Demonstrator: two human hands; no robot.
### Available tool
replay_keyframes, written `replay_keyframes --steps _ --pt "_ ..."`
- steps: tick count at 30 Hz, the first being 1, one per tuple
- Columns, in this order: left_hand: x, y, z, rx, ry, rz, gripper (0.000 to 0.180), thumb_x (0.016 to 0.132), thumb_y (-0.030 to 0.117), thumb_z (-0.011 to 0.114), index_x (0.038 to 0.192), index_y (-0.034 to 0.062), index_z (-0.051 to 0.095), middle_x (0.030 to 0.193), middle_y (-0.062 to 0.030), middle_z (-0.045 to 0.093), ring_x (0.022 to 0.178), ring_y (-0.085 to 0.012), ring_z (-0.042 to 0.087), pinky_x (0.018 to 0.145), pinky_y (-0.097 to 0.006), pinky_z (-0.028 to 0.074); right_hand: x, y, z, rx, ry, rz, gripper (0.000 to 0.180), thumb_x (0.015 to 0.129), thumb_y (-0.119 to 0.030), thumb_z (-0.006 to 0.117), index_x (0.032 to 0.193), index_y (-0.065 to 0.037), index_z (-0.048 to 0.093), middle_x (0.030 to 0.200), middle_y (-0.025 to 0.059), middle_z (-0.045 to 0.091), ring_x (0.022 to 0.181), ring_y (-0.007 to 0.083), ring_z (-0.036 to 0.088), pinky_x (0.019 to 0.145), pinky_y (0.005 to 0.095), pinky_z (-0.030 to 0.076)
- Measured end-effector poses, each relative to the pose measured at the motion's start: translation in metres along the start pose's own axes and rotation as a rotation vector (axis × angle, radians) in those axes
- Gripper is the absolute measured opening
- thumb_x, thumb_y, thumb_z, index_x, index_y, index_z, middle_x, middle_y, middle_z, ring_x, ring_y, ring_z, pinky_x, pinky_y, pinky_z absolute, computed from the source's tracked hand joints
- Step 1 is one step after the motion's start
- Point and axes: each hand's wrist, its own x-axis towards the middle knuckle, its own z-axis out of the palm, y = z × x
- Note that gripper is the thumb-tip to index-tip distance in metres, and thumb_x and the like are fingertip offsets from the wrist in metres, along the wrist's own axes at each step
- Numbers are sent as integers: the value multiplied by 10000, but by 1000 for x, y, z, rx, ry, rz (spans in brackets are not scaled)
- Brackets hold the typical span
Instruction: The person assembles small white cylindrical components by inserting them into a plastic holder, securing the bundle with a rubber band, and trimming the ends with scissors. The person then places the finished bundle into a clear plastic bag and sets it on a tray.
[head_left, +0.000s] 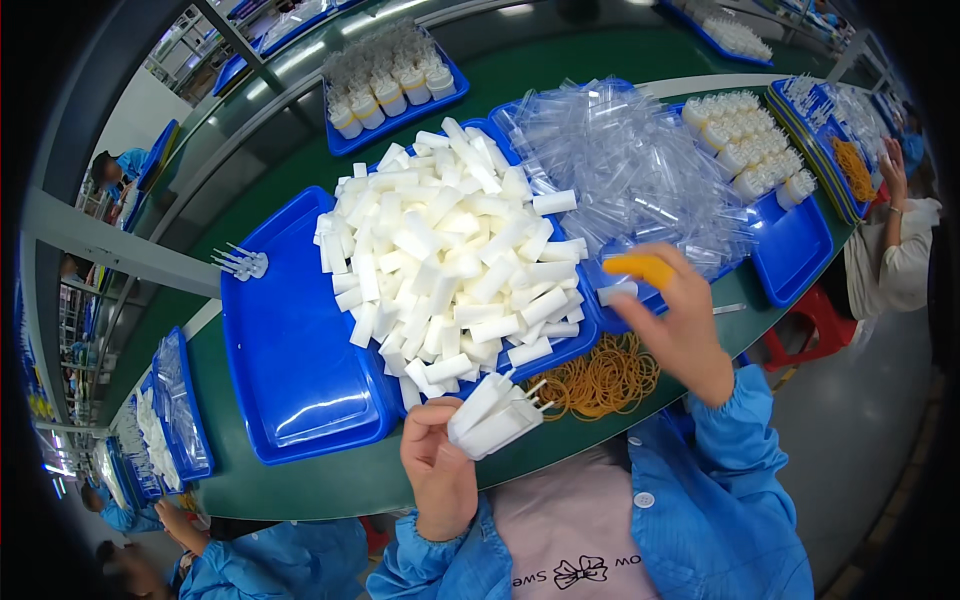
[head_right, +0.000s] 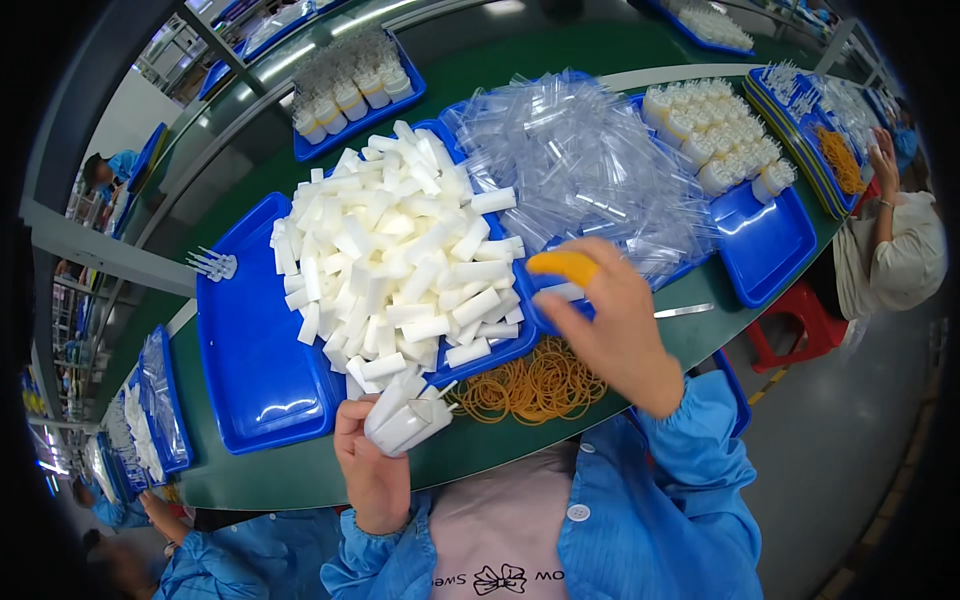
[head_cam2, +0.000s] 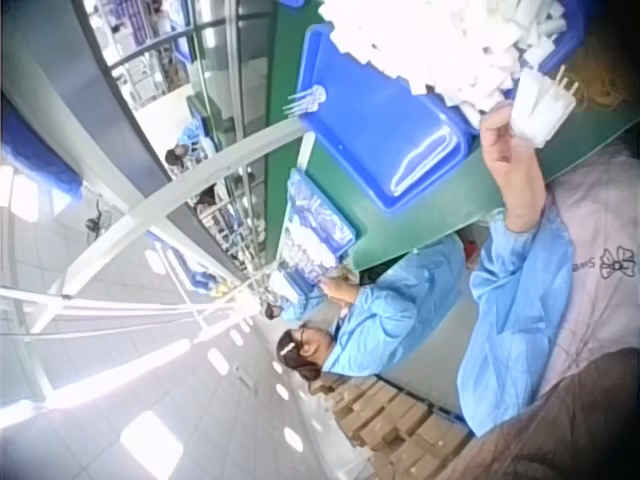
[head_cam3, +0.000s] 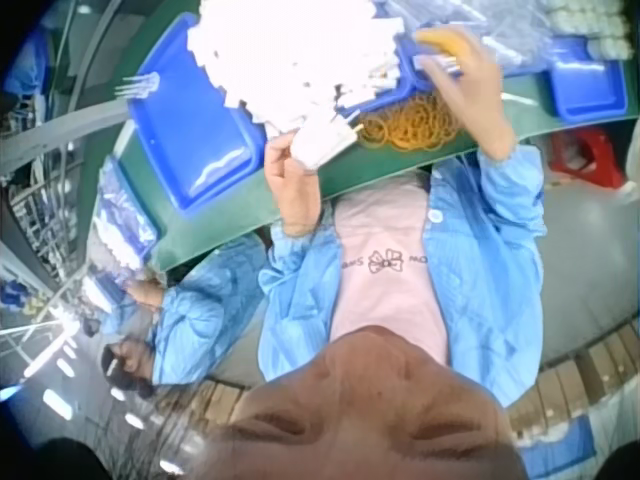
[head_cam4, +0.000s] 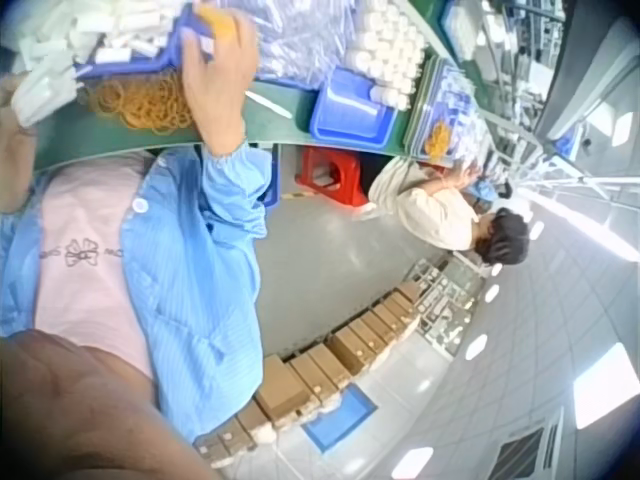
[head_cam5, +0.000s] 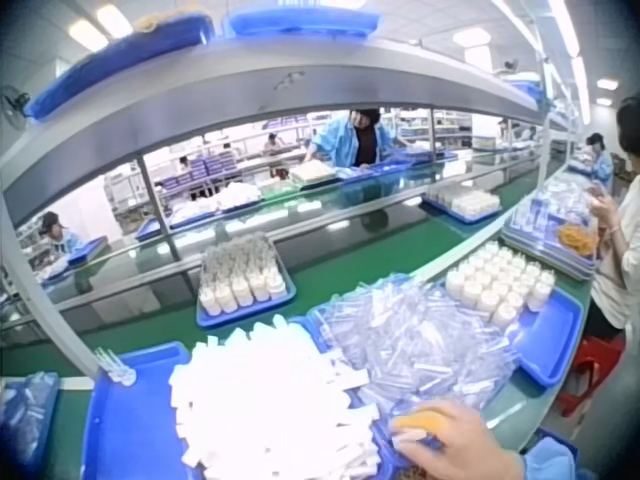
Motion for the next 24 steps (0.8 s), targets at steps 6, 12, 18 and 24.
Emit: replay_keyframes --steps 6,12,18,24 --pt "-2 1 -5 -5 -1 17 462 848 394 662 1062 29 477 1094 -76 530 898 -115 538 728 -231 435 14 31 6 -761 -98 -124 260 710 -92 654 969 -63 653 905 55 533 853 232 509 760 363 372" --pt "-4 4 -5 -7 15 3 442 845 367 673 1071 37 486 1094 -72 532 893 -114 536 732 -237 434 11 12 -3 -729 10 -181 232 753 -93 637 983 -69 654 940 47 575 887 236 536 810 348 369" --pt "1 -4 -3 10 -70 60 291 784 83 689 1013 0 530 1061 -113 534 964 -166 541 869 -295 430 -12 -23 -26 337 -184 132 210 794 -43 613 1003 -37 633 867 41 571 782 167 551 782 287 403" --pt "-6 -3 5 277 -160 314 404 666 45 809 1003 0 589 1053 -145 556 942 -210 561 802 -321 462 -17 -32 -10 873 -158 201 161 825 -42 613 979 2 606 916 49 575 841 117 533 794 260 411"
